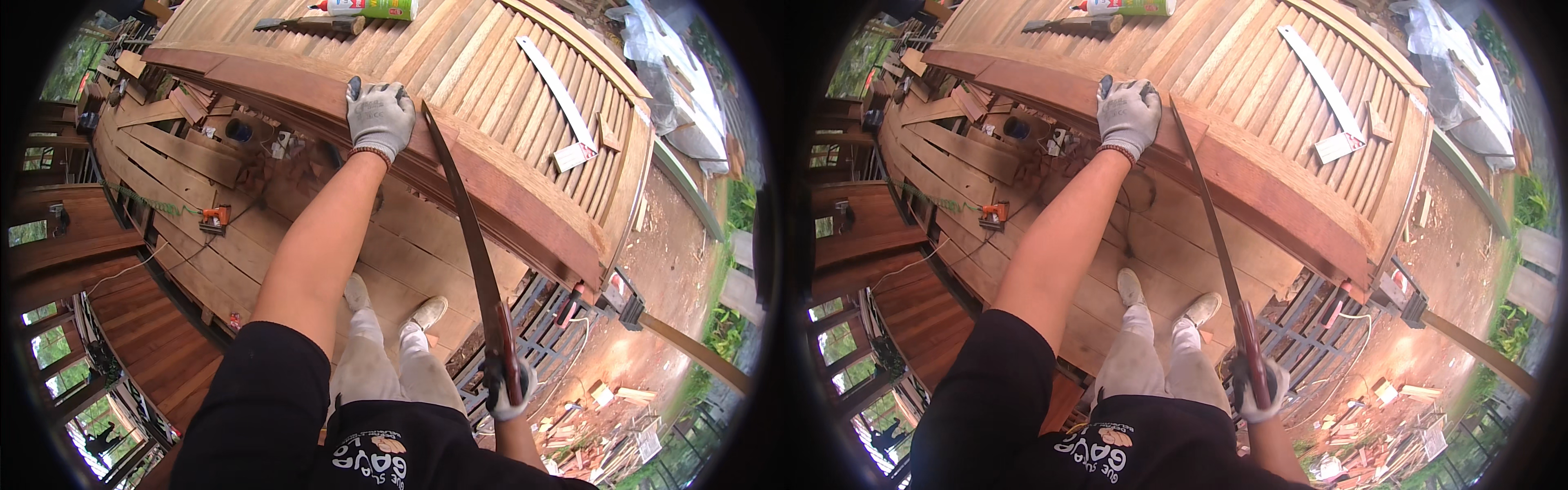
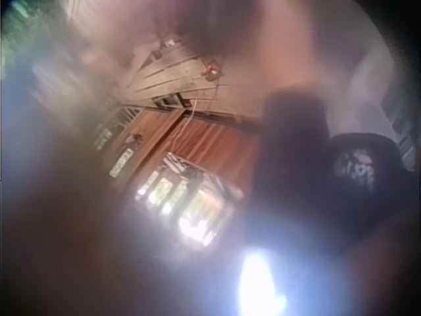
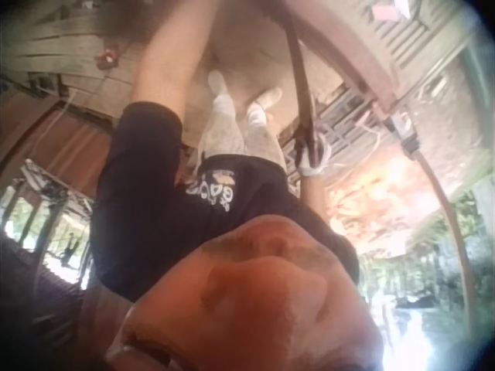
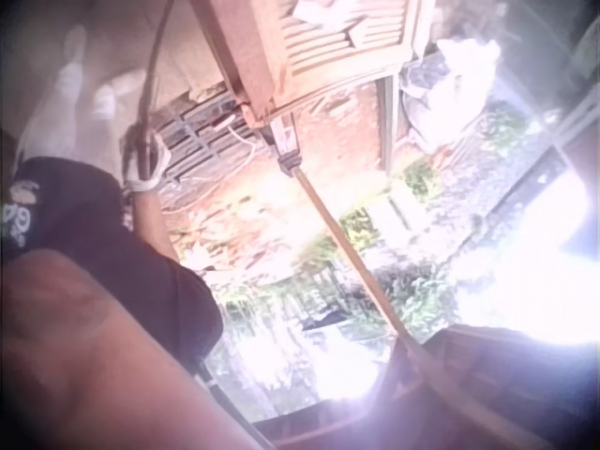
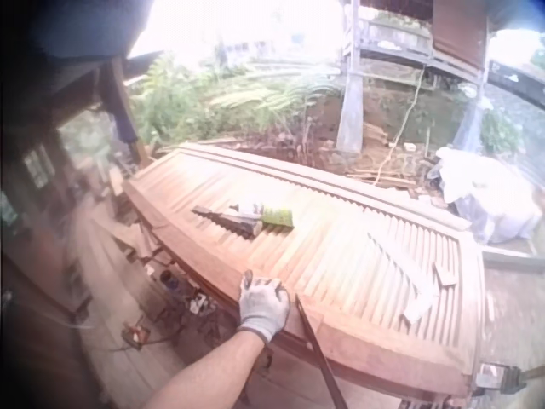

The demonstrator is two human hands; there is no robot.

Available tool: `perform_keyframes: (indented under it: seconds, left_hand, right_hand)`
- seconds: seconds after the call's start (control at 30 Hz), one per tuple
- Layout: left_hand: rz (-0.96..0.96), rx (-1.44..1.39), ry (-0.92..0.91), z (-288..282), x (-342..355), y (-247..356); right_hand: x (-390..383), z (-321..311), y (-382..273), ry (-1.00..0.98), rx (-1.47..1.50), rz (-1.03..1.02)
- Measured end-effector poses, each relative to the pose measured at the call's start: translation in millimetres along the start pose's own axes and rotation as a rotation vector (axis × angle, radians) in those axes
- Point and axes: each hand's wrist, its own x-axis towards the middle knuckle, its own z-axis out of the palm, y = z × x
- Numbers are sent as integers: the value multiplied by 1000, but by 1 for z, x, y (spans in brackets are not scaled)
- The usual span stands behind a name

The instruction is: The person cuts a wooden plank with a hand saw, then uses an angle grinder to smooth the cut edge. They reposition the plank and continue cutting and grinding to shape the wood.

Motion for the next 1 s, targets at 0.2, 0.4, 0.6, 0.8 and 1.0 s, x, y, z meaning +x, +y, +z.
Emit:
perform_keyframes:
  seconds: [0.2, 0.4, 0.6, 0.8, 1.0]
  left_hand:
    - [21, -15, 38, 0, 4, 8]
    - [60, -17, 64, 4, -6, 1]
    - [59, -10, 34, 2, 5, 5]
    - [85, -18, 50, 5, -8, 0]
    - [92, -8, 73, 8, 8, 3]
  right_hand:
    - [97, 33, -24, -79, 287, -49]
    - [-16, -19, -30, -103, -91, 101]
    - [112, 40, -36, -89, 266, -34]
    - [-3, -18, -35, -148, -131, -13]
    - [100, 44, -24, -15, 242, -134]
